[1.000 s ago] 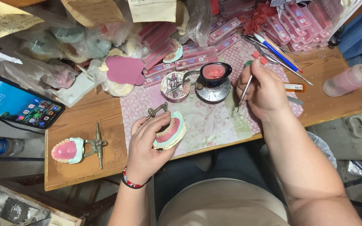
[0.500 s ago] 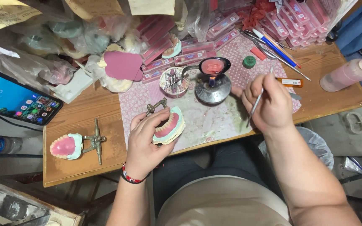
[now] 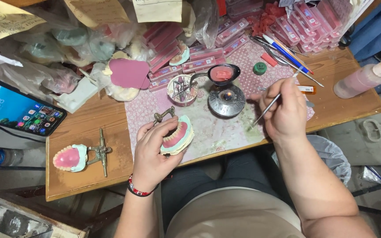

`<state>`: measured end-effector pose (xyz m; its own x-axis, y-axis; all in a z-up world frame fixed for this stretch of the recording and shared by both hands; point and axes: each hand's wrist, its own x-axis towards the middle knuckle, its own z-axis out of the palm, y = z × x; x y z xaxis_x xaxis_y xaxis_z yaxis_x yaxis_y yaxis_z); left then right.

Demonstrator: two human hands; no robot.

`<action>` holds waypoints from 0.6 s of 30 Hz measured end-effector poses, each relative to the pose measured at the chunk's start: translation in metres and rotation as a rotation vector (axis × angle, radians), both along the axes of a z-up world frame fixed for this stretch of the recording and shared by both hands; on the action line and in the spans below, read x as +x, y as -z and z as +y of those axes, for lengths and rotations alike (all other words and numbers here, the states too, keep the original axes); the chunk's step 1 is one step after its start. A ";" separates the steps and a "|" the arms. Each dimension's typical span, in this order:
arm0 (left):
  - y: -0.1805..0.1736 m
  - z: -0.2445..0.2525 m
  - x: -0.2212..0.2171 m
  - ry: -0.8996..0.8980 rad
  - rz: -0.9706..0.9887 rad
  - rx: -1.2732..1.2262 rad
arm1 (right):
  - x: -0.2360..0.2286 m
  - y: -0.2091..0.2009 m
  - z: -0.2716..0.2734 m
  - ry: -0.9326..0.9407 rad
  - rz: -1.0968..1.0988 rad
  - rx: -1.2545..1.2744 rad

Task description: Applying and shaping wax on a dental mold using a carving tool at a laboratory bench.

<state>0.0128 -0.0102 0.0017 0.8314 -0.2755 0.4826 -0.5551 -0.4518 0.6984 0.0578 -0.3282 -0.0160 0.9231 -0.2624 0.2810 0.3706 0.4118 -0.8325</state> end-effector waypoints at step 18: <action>0.001 0.001 0.001 -0.002 -0.010 0.022 | -0.011 -0.007 0.022 0.050 0.204 -1.022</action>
